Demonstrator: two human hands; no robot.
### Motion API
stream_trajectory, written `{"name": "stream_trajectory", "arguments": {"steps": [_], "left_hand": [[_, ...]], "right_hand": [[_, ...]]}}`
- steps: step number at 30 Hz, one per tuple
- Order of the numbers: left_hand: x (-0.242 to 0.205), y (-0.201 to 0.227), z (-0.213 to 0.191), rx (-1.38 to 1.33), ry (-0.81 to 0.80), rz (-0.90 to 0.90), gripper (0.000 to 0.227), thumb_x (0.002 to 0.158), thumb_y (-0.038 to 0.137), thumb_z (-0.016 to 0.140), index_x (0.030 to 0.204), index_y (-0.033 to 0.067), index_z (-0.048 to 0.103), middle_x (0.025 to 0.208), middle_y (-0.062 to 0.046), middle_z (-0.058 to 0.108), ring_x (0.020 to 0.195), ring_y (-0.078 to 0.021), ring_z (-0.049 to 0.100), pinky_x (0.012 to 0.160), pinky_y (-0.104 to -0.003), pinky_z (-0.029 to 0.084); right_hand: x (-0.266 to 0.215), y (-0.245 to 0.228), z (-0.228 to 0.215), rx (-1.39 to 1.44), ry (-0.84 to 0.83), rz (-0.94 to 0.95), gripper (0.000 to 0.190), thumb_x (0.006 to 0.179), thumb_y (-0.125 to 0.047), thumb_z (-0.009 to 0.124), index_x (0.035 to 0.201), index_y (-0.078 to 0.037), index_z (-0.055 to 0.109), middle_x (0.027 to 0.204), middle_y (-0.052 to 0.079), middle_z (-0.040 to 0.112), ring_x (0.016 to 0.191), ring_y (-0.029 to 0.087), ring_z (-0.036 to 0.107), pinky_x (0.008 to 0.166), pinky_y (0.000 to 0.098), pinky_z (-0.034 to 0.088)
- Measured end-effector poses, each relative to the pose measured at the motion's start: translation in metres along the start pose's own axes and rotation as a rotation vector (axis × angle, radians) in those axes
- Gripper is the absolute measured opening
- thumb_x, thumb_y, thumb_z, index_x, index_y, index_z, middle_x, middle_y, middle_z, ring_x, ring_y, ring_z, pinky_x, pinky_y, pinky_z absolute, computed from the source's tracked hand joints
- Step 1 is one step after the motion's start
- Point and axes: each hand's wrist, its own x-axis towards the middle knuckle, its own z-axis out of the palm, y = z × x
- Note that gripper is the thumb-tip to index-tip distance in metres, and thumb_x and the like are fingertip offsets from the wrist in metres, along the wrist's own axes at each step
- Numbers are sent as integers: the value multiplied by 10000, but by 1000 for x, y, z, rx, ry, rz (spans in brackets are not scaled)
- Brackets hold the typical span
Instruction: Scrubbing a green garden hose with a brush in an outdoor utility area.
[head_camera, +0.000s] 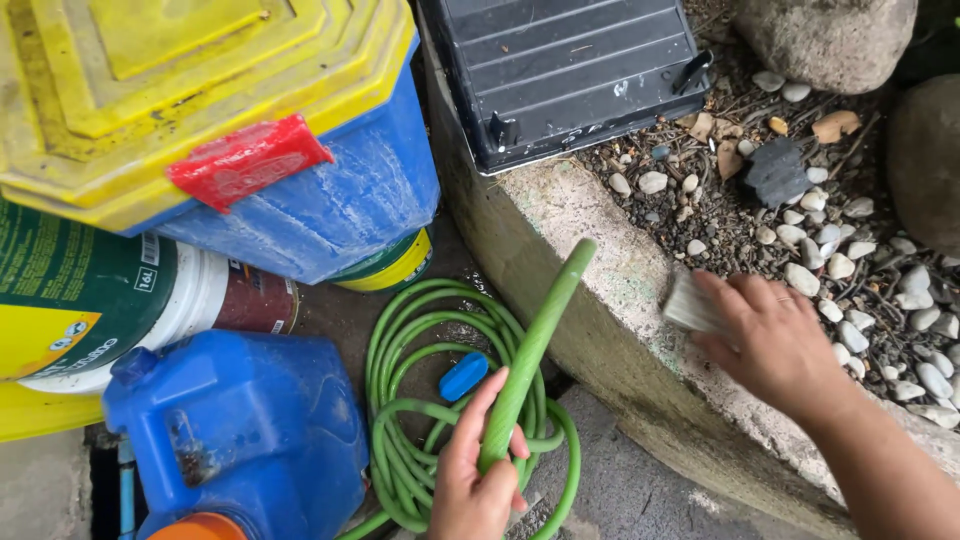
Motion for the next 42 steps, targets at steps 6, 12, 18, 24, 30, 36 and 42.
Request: {"name": "stream_trajectory", "arguments": {"steps": [6, 12, 18, 24, 30, 36, 42], "left_hand": [[-4, 15, 9, 66, -11, -30, 932, 707, -111, 440, 1580, 215, 475, 835, -29, 612, 522, -90, 493, 441, -259, 497], [-6, 6, -6, -23, 85, 43, 893, 720, -122, 423, 1556, 191, 433, 869, -38, 603, 572, -75, 524, 466, -267, 525], [-13, -21, -28, -147, 127, 76, 895, 699, -135, 417, 1549, 144, 437, 832, -69, 592, 484, -102, 472, 424, -279, 487], [-27, -15, -41, -121, 112, -64, 980, 654, -130, 399, 1580, 184, 473, 780, -87, 607, 426, -110, 448, 385, -291, 475], [-8, 14, -45, -116, 79, 1, 859, 732, -93, 433, 1551, 162, 469, 832, -46, 601, 503, -86, 481, 453, -254, 479], [10, 16, -47, -120, 22, 56, 845, 747, -94, 416, 1554, 153, 469, 862, -30, 610, 538, -72, 482, 470, -246, 473], [9, 2, -58, -182, 94, 11, 863, 728, -114, 421, 1544, 161, 479, 813, -45, 589, 474, -82, 452, 432, -252, 443]], "right_hand": [[22, -63, 15, 133, 356, -118, 593, 929, -419, 625, 1474, -223, 496, 1184, 153, 628, 1067, 311, 612, 1001, 472, 507], [99, -123, -5, 226, 506, -328, 446, 1021, -367, 563, 1462, -413, 511, 1370, 254, 565, 1233, 411, 558, 1055, 465, 457], [85, -126, -18, -216, 277, -364, 618, 1041, -233, 417, 1532, -551, 217, 1509, 237, 426, 1457, 342, 383, 1224, 471, 245], [38, -132, -55, -700, -107, -472, 698, 995, -124, 449, 1568, -318, 100, 1700, 132, 168, 1560, 339, 104, 1241, 603, 98], [40, -150, -44, -1020, -356, -790, 759, 987, -141, 626, 1611, -146, 195, 1665, 238, 137, 1524, 418, 80, 1192, 635, 69], [124, -194, -35, -880, 36, -684, 667, 995, -367, 570, 1568, -86, 377, 1617, 161, 315, 1495, 336, 252, 1209, 574, 166], [102, -196, -5, -1186, -222, -828, 725, 952, -413, 662, 1552, -112, 389, 1624, 235, 285, 1490, 431, 249, 1183, 650, 118]]}}
